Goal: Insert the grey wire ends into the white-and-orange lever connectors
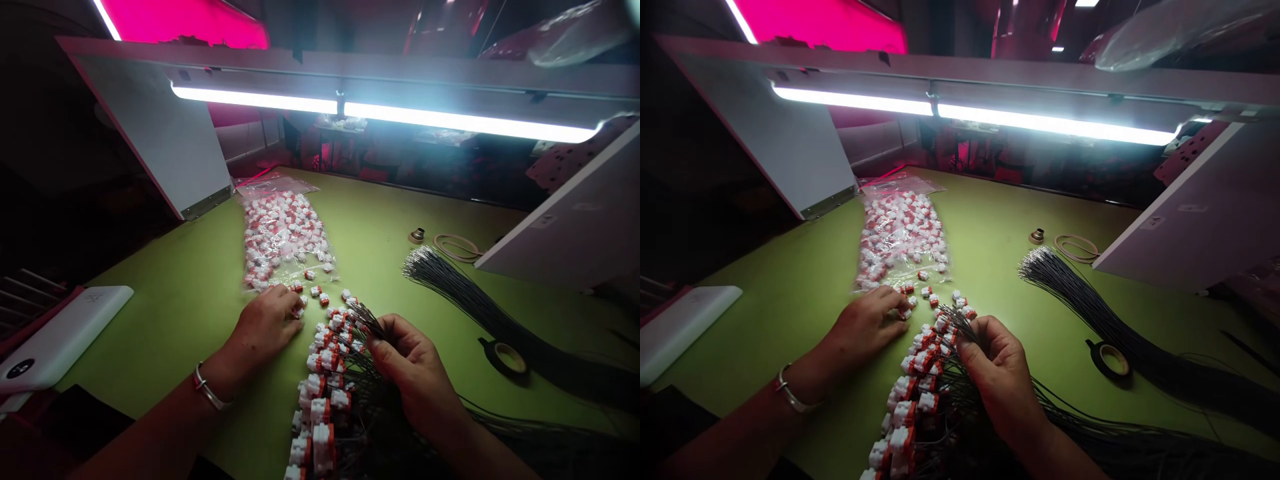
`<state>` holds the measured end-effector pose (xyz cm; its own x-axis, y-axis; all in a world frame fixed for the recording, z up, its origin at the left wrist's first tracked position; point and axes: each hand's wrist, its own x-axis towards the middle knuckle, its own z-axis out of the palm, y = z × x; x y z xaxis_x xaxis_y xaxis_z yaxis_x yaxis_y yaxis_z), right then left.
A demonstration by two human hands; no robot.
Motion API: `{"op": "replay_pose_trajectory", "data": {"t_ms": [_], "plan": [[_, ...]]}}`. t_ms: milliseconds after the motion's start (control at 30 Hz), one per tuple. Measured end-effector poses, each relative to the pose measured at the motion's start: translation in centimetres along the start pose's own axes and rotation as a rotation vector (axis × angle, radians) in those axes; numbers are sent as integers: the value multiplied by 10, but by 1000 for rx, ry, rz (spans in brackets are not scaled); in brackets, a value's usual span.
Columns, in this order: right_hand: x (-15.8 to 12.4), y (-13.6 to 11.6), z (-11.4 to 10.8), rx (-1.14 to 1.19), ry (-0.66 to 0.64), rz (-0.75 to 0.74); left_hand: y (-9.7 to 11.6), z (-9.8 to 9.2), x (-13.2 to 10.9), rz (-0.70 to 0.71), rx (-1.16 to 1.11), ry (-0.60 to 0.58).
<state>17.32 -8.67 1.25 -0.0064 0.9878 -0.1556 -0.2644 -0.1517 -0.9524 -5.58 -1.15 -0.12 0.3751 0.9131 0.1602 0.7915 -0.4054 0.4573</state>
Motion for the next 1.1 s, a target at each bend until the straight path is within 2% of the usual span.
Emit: {"op": "replay_pose_trajectory", "data": {"t_ms": [100, 267, 333, 400, 467, 533, 733, 867, 1100], "plan": [[-1, 0, 0, 28, -29, 32, 2, 5, -1, 62, 32, 14], [-2, 5, -1, 56, -55, 49, 5, 8, -3, 90, -57, 51], [-1, 6, -1, 53, -59, 37, 11, 8, -5, 106, -239, 105], [-1, 6, 0, 53, -70, 26, 21, 8, -9, 68, -566, 104], [-2, 6, 0, 52, -82, 17, 34, 7, -13, -50, -914, 11], [-2, 6, 0, 41, -90, 11, 44, 7, -17, -195, -1157, -96], [-4, 8, 0, -36, -108, -3, 54, 8, -18, -439, -1541, -254], [-4, 9, -1, -125, -120, -31, 57, 12, -16, -521, -1595, -293], [-6, 11, 1, -238, -146, -121, 65, 22, -20, -534, -1618, -393]]}}
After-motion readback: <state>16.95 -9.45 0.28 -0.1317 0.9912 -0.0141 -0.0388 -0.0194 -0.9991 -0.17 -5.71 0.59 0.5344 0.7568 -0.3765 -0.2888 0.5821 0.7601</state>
